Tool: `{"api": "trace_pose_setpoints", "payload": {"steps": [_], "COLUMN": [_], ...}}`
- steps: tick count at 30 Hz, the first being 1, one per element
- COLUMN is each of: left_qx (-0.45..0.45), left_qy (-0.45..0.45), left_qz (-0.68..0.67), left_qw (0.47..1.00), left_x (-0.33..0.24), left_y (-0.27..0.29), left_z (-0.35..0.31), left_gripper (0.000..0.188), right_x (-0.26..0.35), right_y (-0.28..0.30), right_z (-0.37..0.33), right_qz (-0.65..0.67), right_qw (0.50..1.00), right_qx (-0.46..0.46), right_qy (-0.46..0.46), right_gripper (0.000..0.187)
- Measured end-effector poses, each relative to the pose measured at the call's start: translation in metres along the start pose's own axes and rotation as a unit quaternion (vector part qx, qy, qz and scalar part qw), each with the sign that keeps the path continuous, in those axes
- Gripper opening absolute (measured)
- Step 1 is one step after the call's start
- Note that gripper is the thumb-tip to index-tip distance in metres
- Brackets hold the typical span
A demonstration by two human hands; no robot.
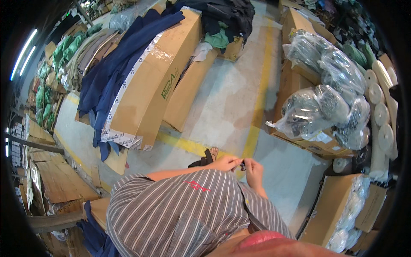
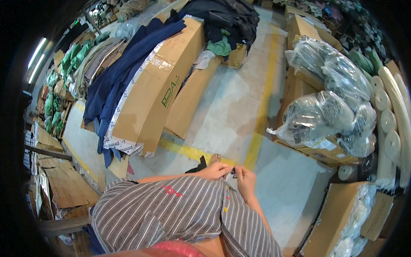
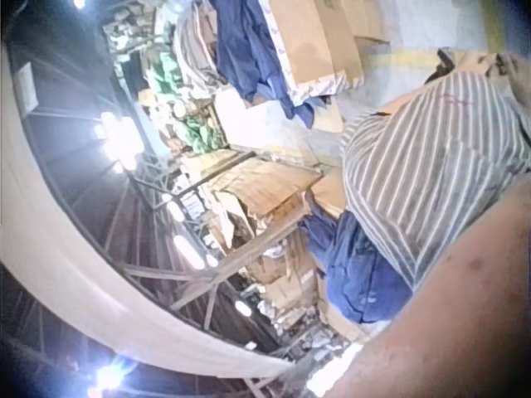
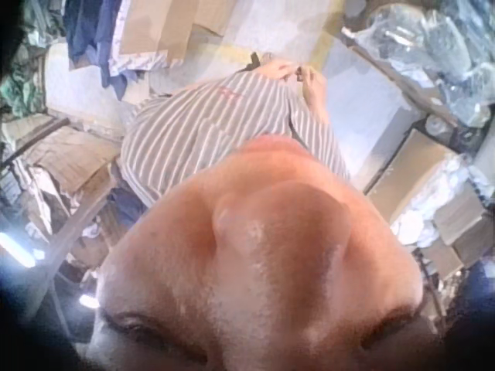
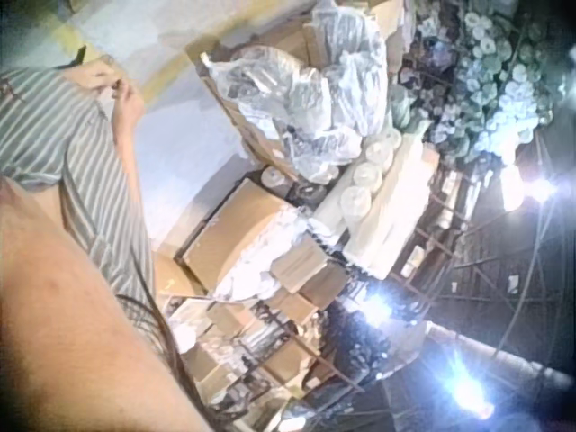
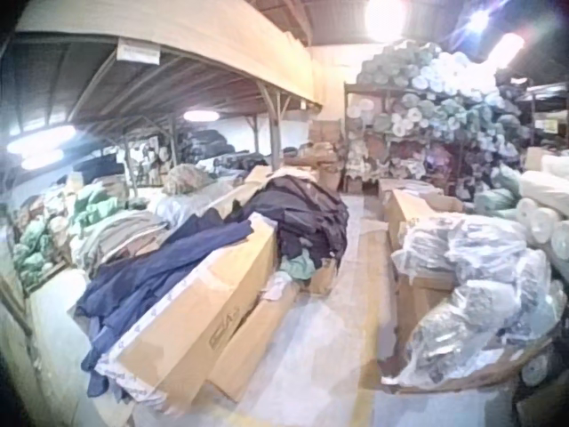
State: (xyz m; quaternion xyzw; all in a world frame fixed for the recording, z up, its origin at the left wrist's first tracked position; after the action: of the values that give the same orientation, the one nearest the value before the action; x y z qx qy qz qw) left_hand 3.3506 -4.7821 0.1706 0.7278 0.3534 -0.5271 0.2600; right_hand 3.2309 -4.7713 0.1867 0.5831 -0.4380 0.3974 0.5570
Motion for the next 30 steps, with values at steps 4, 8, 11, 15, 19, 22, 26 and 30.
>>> {"api": "trace_pose_setpoints", "payload": {"steps": [4,8,11,15,19,22,26,30], "left_qx": [0.066,0.149,0.16,0.105,-0.004,-0.077,-0.168,-0.216], "left_qy": [0.0,0.098,0.093,0.075,0.099,0.07,0.001,0.066], "left_qz": [-0.088,-0.239,-0.15,-0.105,-0.11,-0.105,-0.188,-0.158], "left_qw": [0.994,0.955,0.971,0.986,0.989,0.989,0.968,0.961], "left_x": [-0.035,-0.05,-0.058,-0.072,-0.099,-0.138,-0.17,-0.152], "left_y": [0.067,0.106,0.134,0.167,0.213,0.255,0.317,0.376], "left_z": [0.068,0.143,0.207,0.301,0.395,0.47,0.556,0.636], "left_gripper": [0.036,0.034,0.031,0.032,0.038,0.044,0.045,0.042], "right_x": [0.029,0.061,0.062,0.022,0.009,0.049,0.073,0.067], "right_y": [0.007,0.025,0.03,0.048,0.079,0.106,0.107,0.096], "right_z": [0.103,0.197,0.257,0.349,0.471,0.571,0.687,0.788], "right_qz": [0.086,-0.019,-0.181,-0.096,-0.035,-0.017,-0.039,-0.158], "right_qw": [0.995,0.996,0.969,0.987,0.995,0.977,0.943,0.904], "right_qx": [-0.036,-0.01,0.019,0.002,0.051,0.129,0.268,0.301], "right_qy": [0.02,0.092,0.166,0.13,0.08,0.167,0.195,0.26], "right_gripper": [0.034,0.037,0.037,0.039,0.042,0.042,0.041,0.036]}}
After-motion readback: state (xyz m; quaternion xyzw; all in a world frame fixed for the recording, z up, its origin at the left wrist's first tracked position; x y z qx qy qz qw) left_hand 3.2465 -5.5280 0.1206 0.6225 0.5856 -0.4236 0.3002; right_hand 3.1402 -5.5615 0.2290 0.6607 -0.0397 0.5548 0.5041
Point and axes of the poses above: each hand's wrist, its own z-axis towards the middle knuckle, its own y-axis out of the back of the hand, x = y × z, the point moved 10 cm from there along z, towards the middle knuckle, and after that the axes turned 2 degrees about y, right-handed, at the moved point
